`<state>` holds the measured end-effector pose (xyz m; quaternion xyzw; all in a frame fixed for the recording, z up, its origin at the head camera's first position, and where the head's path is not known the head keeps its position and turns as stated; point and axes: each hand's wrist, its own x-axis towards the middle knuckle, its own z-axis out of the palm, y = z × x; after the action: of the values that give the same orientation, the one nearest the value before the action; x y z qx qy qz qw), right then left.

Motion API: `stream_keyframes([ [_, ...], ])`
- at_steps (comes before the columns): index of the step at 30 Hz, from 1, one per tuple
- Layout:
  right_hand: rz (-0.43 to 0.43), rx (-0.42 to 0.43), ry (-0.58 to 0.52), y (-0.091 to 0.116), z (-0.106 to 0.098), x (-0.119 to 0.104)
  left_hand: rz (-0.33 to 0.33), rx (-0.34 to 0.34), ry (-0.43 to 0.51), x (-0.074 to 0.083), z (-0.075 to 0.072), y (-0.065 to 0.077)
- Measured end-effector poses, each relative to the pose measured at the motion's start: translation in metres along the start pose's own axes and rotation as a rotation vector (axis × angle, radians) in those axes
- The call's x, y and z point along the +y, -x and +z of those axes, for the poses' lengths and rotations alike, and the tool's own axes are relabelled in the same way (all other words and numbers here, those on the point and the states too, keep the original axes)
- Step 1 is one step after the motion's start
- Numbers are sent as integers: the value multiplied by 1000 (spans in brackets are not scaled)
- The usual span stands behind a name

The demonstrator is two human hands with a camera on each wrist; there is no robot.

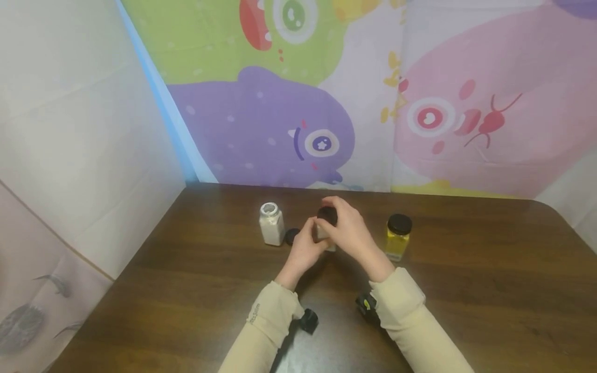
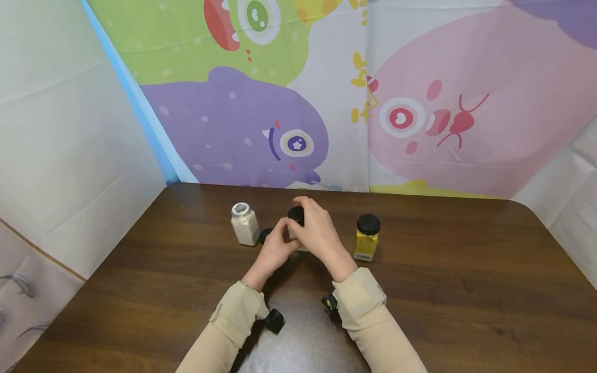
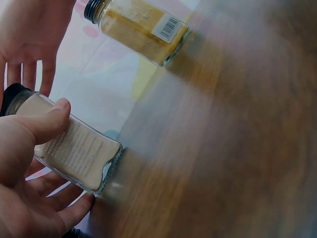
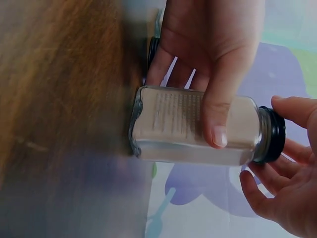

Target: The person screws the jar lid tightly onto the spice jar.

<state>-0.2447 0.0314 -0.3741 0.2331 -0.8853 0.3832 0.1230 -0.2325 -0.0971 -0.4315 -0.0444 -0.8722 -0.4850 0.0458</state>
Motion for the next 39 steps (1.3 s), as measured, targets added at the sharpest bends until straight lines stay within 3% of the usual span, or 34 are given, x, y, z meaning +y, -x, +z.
stream_keyframes([
  [14,9,52,40,13,-9,1,18,23,53,-1,0,-1],
  [21,-27,59,49,11,-9,5,16,14,70,0,1,0],
  [39,-130,-108,-38,2,-5,12,25,14,26,0,1,-1],
])
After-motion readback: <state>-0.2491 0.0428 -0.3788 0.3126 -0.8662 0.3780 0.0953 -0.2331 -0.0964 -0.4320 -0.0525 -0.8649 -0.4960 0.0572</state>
